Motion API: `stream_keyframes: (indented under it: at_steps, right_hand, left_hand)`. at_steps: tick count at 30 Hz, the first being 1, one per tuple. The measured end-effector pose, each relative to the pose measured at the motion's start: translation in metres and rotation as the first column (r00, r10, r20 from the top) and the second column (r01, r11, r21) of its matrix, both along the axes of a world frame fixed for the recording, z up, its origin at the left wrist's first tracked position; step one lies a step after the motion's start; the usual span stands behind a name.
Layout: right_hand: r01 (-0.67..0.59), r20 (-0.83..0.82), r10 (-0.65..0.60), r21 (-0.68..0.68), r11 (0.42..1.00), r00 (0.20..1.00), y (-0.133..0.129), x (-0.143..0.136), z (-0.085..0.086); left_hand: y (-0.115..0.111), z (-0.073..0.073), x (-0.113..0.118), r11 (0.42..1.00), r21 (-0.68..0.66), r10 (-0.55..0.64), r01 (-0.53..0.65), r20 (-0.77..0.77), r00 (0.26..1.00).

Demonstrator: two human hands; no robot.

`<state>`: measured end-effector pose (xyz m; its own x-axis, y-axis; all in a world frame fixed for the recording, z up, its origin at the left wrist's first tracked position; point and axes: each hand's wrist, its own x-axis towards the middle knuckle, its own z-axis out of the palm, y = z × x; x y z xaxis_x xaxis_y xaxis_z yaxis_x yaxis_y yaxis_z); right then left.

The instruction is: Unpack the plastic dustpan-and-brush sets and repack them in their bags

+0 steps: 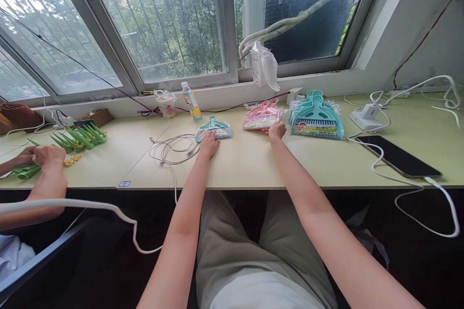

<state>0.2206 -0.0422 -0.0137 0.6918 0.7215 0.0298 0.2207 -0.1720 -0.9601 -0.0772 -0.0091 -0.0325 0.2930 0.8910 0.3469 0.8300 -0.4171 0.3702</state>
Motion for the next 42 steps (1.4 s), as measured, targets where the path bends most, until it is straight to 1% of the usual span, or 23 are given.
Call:
stream_keyframes:
  at_steps: [3,8,11,13,14,15,16,17,19,20,22,24,25,27,29,30,31,32,33,36,38,40,42]
  right_hand:
    - [0.103,-0.131,-0.093,0.073,0.992,0.987,0.004,-0.001,-0.003]
    - [0.112,-0.238,-0.077,0.138,0.984,0.968,0.007,-0.004,-0.002]
    - [0.082,-0.303,-0.015,0.211,0.974,0.953,0.006,-0.007,0.002]
    - [0.018,-0.341,0.074,0.262,0.965,0.937,0.005,-0.01,0.005]
    - [-0.032,-0.353,0.136,0.287,0.958,0.926,0.004,-0.012,0.007]
    - [-0.095,-0.356,0.209,0.312,0.945,0.911,0.002,-0.013,0.009]
    - [-0.171,-0.348,0.293,0.34,0.925,0.891,0.0,-0.016,0.011]
    - [-0.254,-0.33,0.382,0.37,0.894,0.864,-0.003,-0.019,0.013]
    - [-0.42,-0.262,0.548,0.415,0.807,0.795,-0.009,-0.028,0.016]
    - [-0.499,-0.22,0.618,0.419,0.759,0.755,-0.012,-0.033,0.017]
    - [-0.631,-0.149,0.719,0.382,0.675,0.679,-0.018,-0.044,0.018]
    - [-0.701,-0.1,0.76,0.325,0.635,0.643,-0.021,-0.054,0.018]
    - [-0.708,-0.076,0.756,0.303,0.638,0.65,-0.021,-0.058,0.018]
    - [-0.659,0.008,0.687,0.295,0.692,0.726,-0.021,-0.062,0.018]
    - [-0.562,0.188,0.53,0.33,0.759,0.827,-0.021,-0.065,0.019]
    - [-0.524,0.309,0.432,0.355,0.774,0.847,-0.022,-0.067,0.019]
    - [-0.511,0.434,0.341,0.374,0.774,0.834,-0.023,-0.069,0.02]
    - [-0.528,0.553,0.274,0.373,0.763,0.787,-0.026,-0.071,0.02]
    - [-0.566,0.656,0.239,0.346,0.748,0.716,-0.028,-0.075,0.021]
    - [-0.685,0.847,0.267,0.147,0.713,0.459,-0.037,-0.087,0.022]
    - [-0.703,0.894,0.296,0.029,0.711,0.336,-0.041,-0.093,0.021]
    - [-0.683,0.906,0.296,-0.012,0.731,0.301,-0.041,-0.095,0.02]
    - [-0.645,0.897,0.3,-0.021,0.764,0.326,-0.04,-0.094,0.019]
  left_hand:
    - [-0.003,0.002,0.001,1.0,0.025,0.005,-0.005,-0.019,1.0]
    - [-0.013,0.008,0.004,0.988,0.157,-0.002,0.008,-0.034,0.999]
    - [-0.018,0.013,0.008,0.978,0.207,-0.02,0.017,0.013,1.0]
    - [-0.019,0.017,0.012,0.972,0.232,-0.046,0.015,0.129,0.991]
    - [-0.019,0.019,0.013,0.972,0.234,-0.062,0.008,0.224,0.973]
    - [-0.018,0.021,0.015,0.976,0.217,-0.08,0.004,0.341,0.937]
    - [-0.017,0.023,0.017,0.985,0.172,-0.094,0.013,0.473,0.876]
    - [-0.016,0.025,0.018,0.994,0.1,-0.098,0.047,0.605,0.79]
    - [-0.016,0.029,0.018,0.98,-0.051,-0.071,0.194,0.814,0.576]
    - [-0.016,0.031,0.017,0.955,-0.092,-0.054,0.283,0.881,0.469]
    - [-0.018,0.034,0.015,0.904,-0.093,-0.038,0.417,0.955,0.296]
    - [-0.021,0.036,0.012,0.883,-0.063,-0.032,0.465,0.98,0.194]
    - [-0.022,0.037,0.011,0.88,-0.064,-0.022,0.471,0.985,0.174]
    - [-0.023,0.036,0.009,0.882,-0.082,0.001,0.465,0.985,0.172]
    - [-0.022,0.034,0.008,0.892,-0.103,0.022,0.44,0.983,0.185]
    - [-0.02,0.033,0.008,0.898,-0.113,0.034,0.426,0.982,0.187]
    - [-0.019,0.032,0.009,0.904,-0.122,0.048,0.41,0.982,0.185]
    - [-0.018,0.03,0.009,0.91,-0.129,0.062,0.394,0.982,0.179]
    - [-0.016,0.029,0.009,0.915,-0.132,0.07,0.382,0.983,0.171]
    - [-0.013,0.027,0.009,0.924,-0.104,0.057,0.368,0.989,0.135]
    - [-0.012,0.027,0.008,0.933,-0.078,0.044,0.352,0.994,0.102]
    - [-0.011,0.027,0.006,0.945,-0.066,0.042,0.321,0.996,0.081]
    - [-0.009,0.028,0.004,0.954,-0.067,0.045,0.291,0.996,0.08]
